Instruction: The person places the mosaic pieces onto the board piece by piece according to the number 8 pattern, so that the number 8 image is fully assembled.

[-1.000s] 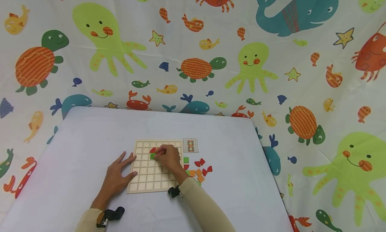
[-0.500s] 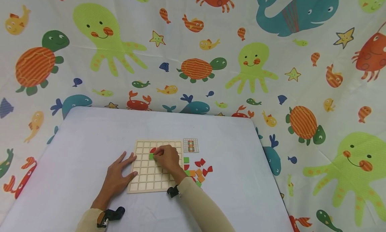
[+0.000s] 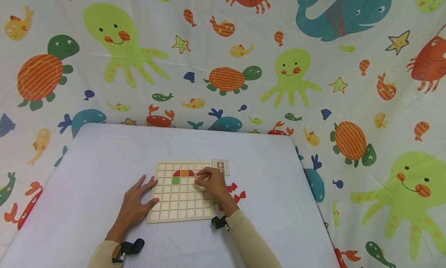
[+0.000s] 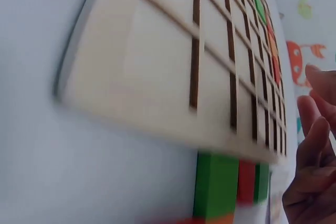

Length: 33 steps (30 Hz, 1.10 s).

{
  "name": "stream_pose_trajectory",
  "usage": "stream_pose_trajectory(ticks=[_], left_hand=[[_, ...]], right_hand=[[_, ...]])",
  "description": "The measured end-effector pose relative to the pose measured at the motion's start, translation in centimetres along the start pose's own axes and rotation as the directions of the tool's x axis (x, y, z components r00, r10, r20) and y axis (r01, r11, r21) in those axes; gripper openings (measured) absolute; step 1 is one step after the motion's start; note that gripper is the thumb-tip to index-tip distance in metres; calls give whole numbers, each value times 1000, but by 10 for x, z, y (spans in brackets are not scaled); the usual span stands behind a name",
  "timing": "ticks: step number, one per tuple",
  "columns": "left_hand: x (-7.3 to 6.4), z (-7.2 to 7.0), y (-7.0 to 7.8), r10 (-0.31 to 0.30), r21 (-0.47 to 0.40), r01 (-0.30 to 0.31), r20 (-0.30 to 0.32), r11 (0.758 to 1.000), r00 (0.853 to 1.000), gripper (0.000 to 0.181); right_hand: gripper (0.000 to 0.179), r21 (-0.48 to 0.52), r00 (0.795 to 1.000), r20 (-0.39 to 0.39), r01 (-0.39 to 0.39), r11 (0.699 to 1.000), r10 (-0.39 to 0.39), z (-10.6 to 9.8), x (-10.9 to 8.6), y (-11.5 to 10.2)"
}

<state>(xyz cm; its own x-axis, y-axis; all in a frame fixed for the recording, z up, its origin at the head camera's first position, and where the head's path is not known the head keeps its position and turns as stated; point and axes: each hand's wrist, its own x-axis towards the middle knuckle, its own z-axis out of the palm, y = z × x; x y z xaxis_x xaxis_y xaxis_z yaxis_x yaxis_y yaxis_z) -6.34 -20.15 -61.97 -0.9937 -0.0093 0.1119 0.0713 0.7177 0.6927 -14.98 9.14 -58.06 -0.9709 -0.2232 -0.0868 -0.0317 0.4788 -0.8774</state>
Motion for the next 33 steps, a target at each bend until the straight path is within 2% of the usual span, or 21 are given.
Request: stream_pose_trajectory(ticks=[6, 13, 20, 25, 33], left_hand=[[0, -1, 0, 3, 1, -3, -3, 1000, 1000, 67], [0, -1, 0, 12, -10, -12, -6, 1000, 1000, 67], [-1, 0, 0, -8, -2, 8, 9, 1000, 1000, 67], [-1, 0, 1, -11, 0, 11, 11, 1000, 1000, 68], [0, 1, 0, -5, 4, 5, 4, 1000, 1000, 66]], right_hand=[[17, 3, 993, -71, -96, 995, 96, -31, -11, 16], [19, -57, 987, -105, -132, 990, 126, -49, -18, 32], [25, -169, 975, -124, -205, 964, 186, -47, -21, 34], [18, -228, 981, -119, -177, 957, 153, -42, -23, 31], [19, -243, 986, -120, -145, 959, 118, -41, -23, 35]])
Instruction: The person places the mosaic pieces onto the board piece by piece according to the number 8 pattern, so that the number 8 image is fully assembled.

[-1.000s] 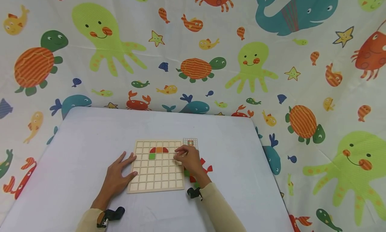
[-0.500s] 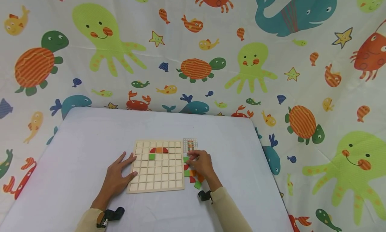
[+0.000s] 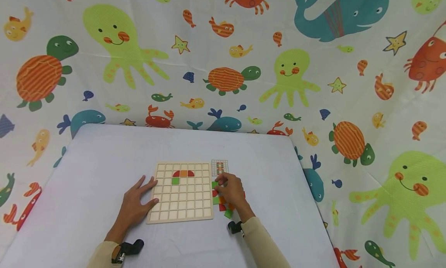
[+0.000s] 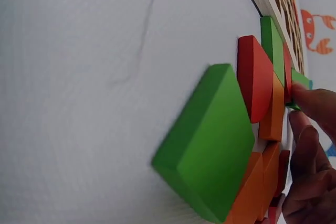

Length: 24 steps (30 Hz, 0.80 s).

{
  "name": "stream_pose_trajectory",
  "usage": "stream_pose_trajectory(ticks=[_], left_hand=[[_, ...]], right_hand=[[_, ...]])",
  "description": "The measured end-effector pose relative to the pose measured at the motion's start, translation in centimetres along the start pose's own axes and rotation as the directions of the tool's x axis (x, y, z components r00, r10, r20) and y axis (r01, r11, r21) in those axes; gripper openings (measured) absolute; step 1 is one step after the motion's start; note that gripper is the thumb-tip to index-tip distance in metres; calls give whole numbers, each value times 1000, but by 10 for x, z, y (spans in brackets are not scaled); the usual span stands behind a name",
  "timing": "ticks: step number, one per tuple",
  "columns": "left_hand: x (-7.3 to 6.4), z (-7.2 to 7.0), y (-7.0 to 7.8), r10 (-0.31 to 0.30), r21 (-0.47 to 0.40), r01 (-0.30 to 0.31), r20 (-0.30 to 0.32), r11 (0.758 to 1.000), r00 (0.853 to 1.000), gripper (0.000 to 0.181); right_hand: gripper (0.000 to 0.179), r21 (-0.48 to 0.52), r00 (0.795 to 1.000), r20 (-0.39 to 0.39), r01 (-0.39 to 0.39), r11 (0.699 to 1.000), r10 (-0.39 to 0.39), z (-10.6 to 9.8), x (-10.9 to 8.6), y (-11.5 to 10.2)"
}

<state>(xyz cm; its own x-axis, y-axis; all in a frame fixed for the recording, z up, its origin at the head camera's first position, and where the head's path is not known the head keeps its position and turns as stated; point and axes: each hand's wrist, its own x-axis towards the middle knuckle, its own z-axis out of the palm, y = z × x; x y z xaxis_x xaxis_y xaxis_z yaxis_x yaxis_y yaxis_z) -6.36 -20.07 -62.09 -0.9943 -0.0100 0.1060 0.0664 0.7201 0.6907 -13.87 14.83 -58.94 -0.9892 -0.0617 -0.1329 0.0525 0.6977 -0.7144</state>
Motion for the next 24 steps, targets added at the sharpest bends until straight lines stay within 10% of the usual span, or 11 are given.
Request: stream_pose_trajectory(ticks=[24], left_hand=[[0, 0, -1, -4, -6, 4, 6, 1000, 1000, 67]], right_hand=[[8, 223, 997, -2, 77, 972, -79, 1, 12, -23]])
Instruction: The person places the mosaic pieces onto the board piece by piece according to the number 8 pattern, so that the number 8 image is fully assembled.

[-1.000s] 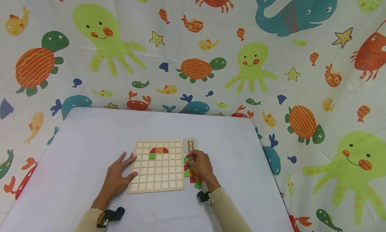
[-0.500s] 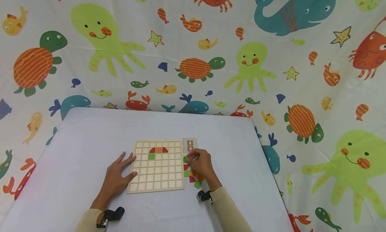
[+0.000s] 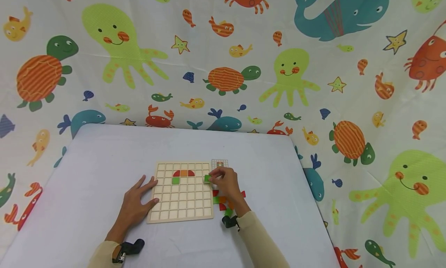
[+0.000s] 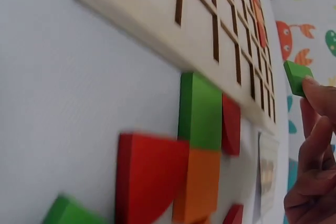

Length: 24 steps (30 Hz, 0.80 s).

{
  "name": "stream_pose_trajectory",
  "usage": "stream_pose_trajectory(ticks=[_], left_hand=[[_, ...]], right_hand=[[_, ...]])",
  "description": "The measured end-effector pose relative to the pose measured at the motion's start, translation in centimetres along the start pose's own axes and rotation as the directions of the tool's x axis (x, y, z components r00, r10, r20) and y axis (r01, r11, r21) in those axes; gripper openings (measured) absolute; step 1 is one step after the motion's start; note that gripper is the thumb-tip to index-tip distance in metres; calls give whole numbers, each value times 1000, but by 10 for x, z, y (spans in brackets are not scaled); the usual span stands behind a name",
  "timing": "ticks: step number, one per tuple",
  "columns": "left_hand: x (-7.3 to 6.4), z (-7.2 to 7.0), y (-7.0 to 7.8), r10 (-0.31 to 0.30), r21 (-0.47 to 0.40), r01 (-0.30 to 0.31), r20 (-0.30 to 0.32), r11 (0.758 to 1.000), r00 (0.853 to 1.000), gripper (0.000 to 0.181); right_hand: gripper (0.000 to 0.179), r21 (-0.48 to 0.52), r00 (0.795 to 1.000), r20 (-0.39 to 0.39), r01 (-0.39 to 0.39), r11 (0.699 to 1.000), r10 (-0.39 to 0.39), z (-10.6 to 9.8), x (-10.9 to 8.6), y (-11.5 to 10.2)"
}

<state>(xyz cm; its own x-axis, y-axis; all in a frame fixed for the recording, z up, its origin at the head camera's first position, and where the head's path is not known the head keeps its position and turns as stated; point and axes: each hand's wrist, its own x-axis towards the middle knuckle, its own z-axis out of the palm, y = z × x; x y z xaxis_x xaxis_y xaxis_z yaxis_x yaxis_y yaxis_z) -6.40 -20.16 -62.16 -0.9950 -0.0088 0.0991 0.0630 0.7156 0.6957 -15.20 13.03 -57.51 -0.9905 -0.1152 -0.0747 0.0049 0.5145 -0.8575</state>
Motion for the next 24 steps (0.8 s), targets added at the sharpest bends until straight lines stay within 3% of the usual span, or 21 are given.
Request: stream_pose_trajectory(ticks=[13, 24], left_hand=[[1, 0, 0, -22, -10, 23, 16, 1000, 1000, 68], [1, -1, 0, -25, -6, 26, 18, 1000, 1000, 68]], right_hand=[[9, 39, 999, 39, 19, 999, -20, 41, 12, -16], [6, -86, 999, 29, 30, 996, -28, 58, 14, -21]])
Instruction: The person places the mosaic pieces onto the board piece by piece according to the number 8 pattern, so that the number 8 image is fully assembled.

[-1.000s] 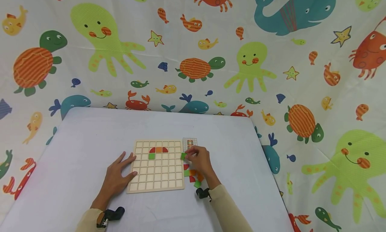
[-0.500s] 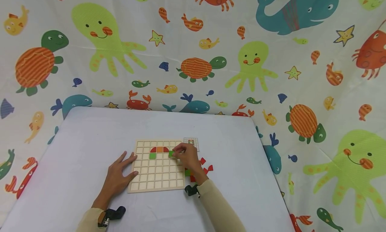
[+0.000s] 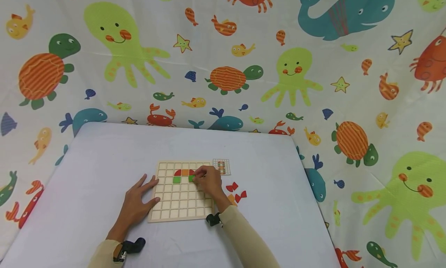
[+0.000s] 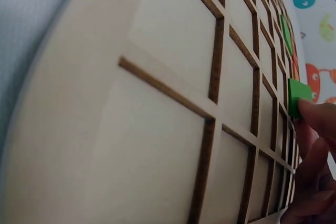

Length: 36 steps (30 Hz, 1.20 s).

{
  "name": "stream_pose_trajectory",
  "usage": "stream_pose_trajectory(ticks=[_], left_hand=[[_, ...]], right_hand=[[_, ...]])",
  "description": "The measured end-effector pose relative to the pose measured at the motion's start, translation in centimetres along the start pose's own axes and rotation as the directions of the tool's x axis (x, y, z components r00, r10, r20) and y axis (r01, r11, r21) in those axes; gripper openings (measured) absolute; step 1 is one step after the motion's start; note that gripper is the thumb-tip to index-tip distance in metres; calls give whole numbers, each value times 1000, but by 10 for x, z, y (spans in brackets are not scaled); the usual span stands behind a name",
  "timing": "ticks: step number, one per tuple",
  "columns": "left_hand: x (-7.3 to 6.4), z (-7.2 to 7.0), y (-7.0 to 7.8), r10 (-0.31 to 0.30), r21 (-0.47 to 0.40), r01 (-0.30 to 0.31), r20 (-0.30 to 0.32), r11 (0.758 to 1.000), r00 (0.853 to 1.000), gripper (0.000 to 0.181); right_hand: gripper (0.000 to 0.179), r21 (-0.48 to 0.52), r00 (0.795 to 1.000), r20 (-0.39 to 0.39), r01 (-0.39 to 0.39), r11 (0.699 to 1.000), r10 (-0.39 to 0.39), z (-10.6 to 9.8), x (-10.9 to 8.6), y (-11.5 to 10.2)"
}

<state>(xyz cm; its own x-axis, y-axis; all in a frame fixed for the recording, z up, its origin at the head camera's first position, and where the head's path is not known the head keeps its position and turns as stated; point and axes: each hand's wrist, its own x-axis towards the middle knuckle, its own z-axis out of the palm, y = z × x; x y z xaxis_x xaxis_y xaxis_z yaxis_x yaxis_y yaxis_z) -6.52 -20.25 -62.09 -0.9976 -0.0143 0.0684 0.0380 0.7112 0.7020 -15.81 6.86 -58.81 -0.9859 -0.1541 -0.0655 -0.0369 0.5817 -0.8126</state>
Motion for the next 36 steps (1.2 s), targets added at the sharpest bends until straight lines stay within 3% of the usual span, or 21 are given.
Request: stream_pose_trajectory(ticks=[8, 17, 24, 31, 36], left_hand=[[-1, -1, 2, 12, 9, -12, -6, 1000, 1000, 68], [-2, 1, 2, 7, 6, -7, -4, 1000, 1000, 67], [-1, 3, 1, 21, 9, -20, -12, 1000, 1000, 68], [-1, 1, 2, 21, 13, -21, -6, 1000, 1000, 67], [-1, 1, 1, 24, 15, -24, -8, 1000, 1000, 67]], right_hand=[[5, -116, 1000, -6, -24, 993, 23, 3, -1, -1], [10, -134, 999, -21, -34, 990, 31, 5, -3, 2], [14, -61, 1000, -27, -13, 998, 11, -4, -10, 5], [13, 69, 1000, -26, 6, 998, -4, -29, -16, 16], [14, 101, 999, -27, -39, 994, 42, -48, -21, 25]])
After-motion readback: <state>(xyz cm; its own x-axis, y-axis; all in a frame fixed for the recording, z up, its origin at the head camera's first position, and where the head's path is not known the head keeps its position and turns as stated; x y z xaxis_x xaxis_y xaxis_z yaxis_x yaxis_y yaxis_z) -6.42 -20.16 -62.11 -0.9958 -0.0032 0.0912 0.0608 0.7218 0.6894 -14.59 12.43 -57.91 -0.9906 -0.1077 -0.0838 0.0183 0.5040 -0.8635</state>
